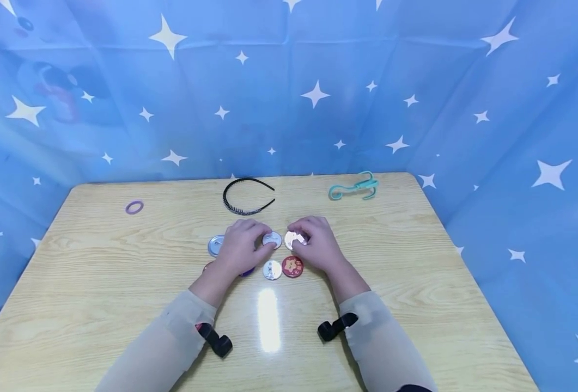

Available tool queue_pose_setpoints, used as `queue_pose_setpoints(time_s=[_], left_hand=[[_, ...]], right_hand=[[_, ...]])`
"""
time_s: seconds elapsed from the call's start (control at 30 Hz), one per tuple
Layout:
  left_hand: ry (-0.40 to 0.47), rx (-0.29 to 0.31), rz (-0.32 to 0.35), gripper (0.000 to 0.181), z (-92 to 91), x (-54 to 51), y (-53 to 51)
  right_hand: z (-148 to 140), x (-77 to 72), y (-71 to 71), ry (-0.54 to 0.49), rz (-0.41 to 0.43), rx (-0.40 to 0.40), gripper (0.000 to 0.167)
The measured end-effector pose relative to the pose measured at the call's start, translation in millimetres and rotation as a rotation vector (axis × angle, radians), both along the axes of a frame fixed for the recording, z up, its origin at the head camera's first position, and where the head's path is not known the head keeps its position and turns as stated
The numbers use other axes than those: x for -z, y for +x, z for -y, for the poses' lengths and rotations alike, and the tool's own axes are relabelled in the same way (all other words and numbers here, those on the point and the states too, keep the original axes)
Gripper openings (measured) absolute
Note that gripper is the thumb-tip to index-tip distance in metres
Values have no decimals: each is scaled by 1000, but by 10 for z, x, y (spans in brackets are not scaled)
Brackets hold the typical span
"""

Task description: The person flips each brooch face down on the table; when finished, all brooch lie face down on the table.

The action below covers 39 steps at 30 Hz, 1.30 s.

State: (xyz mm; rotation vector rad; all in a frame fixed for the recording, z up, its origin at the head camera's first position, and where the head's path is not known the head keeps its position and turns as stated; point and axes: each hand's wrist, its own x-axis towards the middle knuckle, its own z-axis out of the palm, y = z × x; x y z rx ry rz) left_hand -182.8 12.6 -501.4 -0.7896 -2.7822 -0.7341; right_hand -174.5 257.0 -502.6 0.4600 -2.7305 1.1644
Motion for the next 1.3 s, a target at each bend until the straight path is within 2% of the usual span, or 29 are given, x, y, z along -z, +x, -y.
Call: queue_pose_setpoints(time_s=[0.27,0.57,0.7,0.93,1.3], left_hand=[[-11,-1,-4,42,-72,-29,-32],[-72,-2,100,43,-238,-147,-47],[-65,-6,131,39,-313,-135,-33],[-16,-51,147,33,-374,-112,-16],[6,-56,129,46,-381,-49,-46]], right_hand=[[-14,-51,14,3,5,10,34],[14,-65,44,15,3,23,34],[45,-48,62,8,14,16,34],[55,-42,46,8,-3,2,32],[8,-18,15,-20,-10,14,29]])
